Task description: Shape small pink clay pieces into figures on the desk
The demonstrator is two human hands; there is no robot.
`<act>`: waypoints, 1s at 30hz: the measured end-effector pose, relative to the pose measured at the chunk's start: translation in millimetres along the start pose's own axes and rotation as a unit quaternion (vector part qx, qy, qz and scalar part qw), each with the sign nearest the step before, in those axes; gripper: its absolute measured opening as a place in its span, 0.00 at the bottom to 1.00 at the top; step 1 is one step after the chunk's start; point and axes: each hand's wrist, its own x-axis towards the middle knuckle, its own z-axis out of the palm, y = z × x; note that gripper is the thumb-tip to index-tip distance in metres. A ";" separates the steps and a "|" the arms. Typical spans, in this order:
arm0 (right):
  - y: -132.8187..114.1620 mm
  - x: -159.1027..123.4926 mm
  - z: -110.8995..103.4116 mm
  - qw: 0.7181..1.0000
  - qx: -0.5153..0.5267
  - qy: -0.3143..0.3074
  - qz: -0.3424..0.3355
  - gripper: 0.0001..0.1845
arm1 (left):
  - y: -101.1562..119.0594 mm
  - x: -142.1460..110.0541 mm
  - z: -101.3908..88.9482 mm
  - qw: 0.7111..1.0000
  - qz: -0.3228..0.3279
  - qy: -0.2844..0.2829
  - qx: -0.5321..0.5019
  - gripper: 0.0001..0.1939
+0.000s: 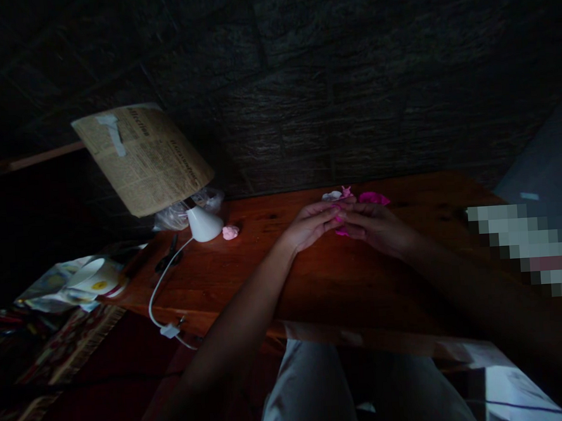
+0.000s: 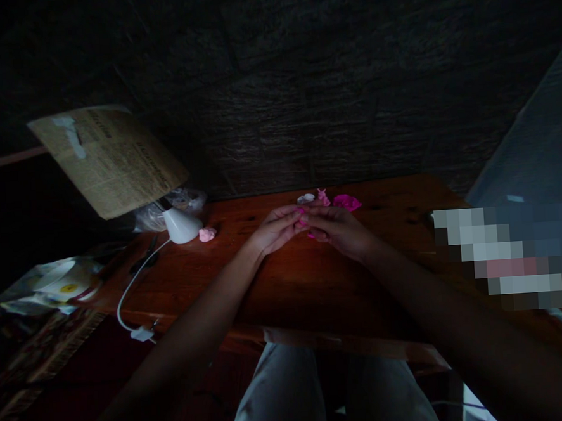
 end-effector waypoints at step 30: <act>-2.4 0.9 -7.3 0.997 0.018 0.045 0.061 0.12 | -6.3 4.0 -1.7 0.998 0.022 0.047 0.035 0.08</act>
